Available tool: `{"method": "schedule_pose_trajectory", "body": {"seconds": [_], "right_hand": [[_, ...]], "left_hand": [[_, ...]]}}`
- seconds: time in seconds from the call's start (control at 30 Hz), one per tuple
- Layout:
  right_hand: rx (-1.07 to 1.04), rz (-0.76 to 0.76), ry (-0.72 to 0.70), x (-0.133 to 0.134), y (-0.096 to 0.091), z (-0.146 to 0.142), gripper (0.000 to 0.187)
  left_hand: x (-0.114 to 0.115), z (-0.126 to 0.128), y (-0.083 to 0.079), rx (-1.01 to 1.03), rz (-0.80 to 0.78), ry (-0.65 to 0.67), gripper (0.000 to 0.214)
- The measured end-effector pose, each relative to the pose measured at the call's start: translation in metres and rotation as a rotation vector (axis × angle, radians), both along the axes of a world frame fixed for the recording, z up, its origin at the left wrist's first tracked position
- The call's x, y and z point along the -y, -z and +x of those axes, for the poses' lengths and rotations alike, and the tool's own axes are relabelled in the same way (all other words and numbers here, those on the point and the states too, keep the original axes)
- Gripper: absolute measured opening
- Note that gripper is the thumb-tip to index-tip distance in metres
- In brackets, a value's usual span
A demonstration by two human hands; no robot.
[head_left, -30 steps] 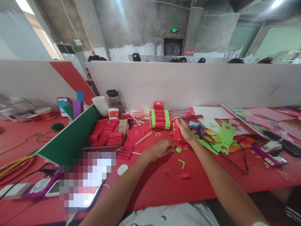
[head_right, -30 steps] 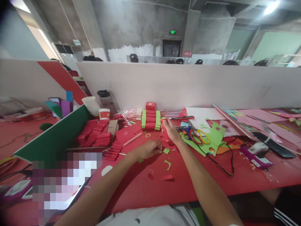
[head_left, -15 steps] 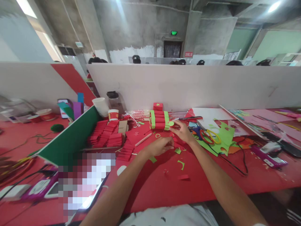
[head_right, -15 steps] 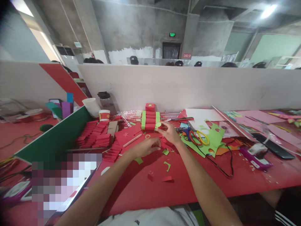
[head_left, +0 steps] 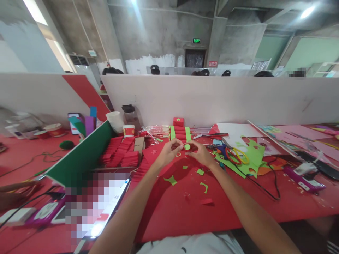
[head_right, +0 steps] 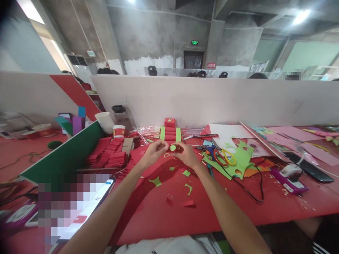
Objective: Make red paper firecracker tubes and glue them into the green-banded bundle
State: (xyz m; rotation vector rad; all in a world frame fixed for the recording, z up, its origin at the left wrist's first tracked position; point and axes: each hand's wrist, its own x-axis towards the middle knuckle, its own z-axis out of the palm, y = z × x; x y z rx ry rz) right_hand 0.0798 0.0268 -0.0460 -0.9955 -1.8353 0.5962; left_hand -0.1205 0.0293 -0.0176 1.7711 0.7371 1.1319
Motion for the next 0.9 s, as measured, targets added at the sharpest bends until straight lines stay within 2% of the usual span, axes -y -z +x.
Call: {"method": "schedule_pose_trajectory", "body": {"seconds": [0.1,0.23,0.43,0.67,0.83,0.9], "right_hand": [[-0.084,-0.022,0.024,-0.001,0.001,-0.001,0.036],[-0.176,-0.094,-0.053,-0.004,0.003,0.000,0.036],[-0.054,-0.123,-0.082,-0.001,0.001,0.000,0.035],[0.052,-0.145,-0.185,0.007,-0.013,0.008,0.035],[0.131,-0.153,-0.159,0.006,-0.024,0.026,0.043],[0.130,-0.157,-0.127,0.001,-0.026,0.041,0.035]], "left_hand": [[-0.001,-0.002,-0.001,0.049,-0.004,-0.028,0.029],[-0.003,-0.003,-0.001,0.078,-0.021,-0.027,0.029],[0.001,0.000,-0.001,0.073,0.037,0.011,0.025],[0.010,0.000,-0.006,-0.044,0.092,0.070,0.026],[0.009,0.000,-0.004,-0.098,0.116,0.070,0.025],[0.007,-0.001,-0.003,-0.103,0.120,0.066,0.025]]}}
